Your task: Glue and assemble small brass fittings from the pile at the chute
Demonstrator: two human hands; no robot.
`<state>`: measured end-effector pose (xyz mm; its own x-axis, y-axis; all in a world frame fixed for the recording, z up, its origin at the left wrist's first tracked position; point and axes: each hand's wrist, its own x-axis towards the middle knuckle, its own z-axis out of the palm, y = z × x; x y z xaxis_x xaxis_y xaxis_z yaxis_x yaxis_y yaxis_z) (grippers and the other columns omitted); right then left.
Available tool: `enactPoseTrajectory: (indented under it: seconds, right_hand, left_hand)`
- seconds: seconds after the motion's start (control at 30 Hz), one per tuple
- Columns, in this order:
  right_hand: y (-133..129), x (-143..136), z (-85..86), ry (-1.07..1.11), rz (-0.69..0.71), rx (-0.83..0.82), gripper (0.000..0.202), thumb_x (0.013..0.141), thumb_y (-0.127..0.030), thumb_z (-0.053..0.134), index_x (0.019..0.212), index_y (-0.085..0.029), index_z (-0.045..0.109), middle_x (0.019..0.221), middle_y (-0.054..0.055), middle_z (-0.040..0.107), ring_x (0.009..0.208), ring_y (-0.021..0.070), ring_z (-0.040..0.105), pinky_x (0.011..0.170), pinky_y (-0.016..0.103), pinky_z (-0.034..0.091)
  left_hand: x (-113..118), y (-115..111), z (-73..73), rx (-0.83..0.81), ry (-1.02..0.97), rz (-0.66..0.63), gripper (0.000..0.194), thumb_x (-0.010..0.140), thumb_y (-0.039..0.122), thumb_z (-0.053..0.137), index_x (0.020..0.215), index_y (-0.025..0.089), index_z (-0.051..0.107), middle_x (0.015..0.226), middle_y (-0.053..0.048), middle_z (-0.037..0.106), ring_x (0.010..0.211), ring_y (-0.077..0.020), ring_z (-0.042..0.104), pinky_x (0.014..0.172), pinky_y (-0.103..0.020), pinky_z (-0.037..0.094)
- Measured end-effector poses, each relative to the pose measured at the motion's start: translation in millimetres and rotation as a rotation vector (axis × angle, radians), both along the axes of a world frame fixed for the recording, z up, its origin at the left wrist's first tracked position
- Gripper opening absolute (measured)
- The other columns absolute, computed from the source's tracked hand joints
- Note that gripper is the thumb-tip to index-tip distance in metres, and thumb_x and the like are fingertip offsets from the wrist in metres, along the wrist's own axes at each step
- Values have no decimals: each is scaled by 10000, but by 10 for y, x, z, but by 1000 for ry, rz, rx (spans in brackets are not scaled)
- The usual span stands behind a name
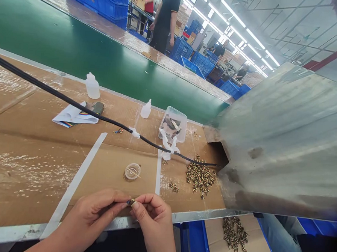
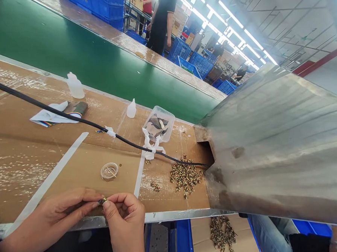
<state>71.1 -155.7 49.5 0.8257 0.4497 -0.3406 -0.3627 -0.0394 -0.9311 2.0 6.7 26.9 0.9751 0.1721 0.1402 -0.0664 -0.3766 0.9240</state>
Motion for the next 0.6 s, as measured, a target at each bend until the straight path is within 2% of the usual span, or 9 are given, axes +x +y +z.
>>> enactPoseTrajectory:
  seconds: [0.13,0.37,0.5,0.6]
  right_hand:
    - [-29,2,4,-79,22,-57,304,782,-433,757,799,-134,704,686,23,641,618,114,537,579,212,410]
    - [-79,6,35,-405,56,-216,141,836,-282,686,762,-168,724,710,30,673,652,149,595,590,227,446]
    - [-115,6,50,-558,84,-281,106,852,-220,656,770,-192,716,735,14,683,675,146,614,616,217,463]
    - [-154,39,84,-634,156,-318,112,855,-181,642,777,-208,718,745,3,690,693,145,623,643,218,466]
  left_hand:
    - [-9,-10,25,50,-44,-30,149,934,249,574,987,298,704,890,50,755,803,-121,714,733,-136,538]
    - [-45,2,-3,142,-92,-80,224,946,166,518,1068,277,670,953,18,745,867,-135,703,780,-148,529]
    - [-46,2,-12,167,-103,-93,222,939,149,521,1056,276,661,934,17,740,853,-132,704,780,-140,526]
    - [-62,-16,-53,211,-154,-91,276,923,115,525,1101,285,649,963,14,734,893,-132,698,831,-139,513]
